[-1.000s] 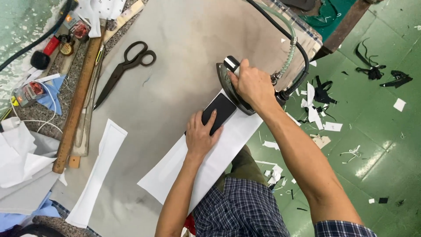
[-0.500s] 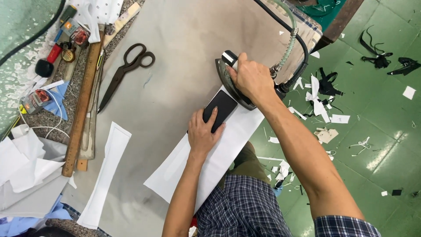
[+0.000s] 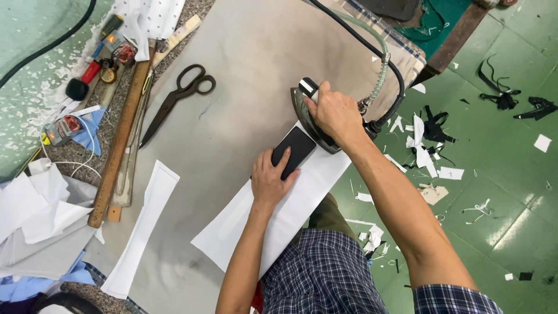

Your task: The person irons a long strip of white fabric on a work table using a steam iron and a black pressing block. They repeatedly move the iron back and forth over the fabric while holding it in place with the block, occasionally adjusting the fabric's position.

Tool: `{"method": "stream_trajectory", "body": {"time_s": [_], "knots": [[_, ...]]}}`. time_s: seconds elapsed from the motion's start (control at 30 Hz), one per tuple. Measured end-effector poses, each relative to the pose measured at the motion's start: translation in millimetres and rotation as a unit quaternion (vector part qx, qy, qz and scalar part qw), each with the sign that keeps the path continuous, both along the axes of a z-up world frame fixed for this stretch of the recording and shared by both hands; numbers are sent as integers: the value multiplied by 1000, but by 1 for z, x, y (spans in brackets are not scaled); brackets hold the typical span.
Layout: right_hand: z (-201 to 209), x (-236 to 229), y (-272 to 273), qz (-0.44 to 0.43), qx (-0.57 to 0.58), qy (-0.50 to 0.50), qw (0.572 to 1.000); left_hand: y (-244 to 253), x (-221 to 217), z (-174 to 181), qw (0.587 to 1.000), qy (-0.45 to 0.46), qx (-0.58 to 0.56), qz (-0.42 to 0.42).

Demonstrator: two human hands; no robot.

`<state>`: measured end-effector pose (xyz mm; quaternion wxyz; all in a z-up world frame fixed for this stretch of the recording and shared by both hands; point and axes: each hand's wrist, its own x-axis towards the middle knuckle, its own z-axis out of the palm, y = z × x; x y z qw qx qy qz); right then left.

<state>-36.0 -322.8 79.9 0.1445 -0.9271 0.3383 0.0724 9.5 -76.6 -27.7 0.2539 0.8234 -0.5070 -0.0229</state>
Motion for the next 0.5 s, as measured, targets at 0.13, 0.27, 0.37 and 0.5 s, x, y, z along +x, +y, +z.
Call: {"method": "stream_trajectory", "body": {"time_s": [0.13,0.27,0.37,0.5], "knots": [[4,0,0,11,8,0,1000,1,0,-2,1000,-8,0,10],[16,-1,-2,50,18,10,999,3,-1,-2,1000,-4,12,14],[24,-2,-17,105,28,32,994,-5,-4,-1,1000,-9,18,21],[26,8,-69,167,45,57,983,-46,-13,-9,998,32,59,15]]}}
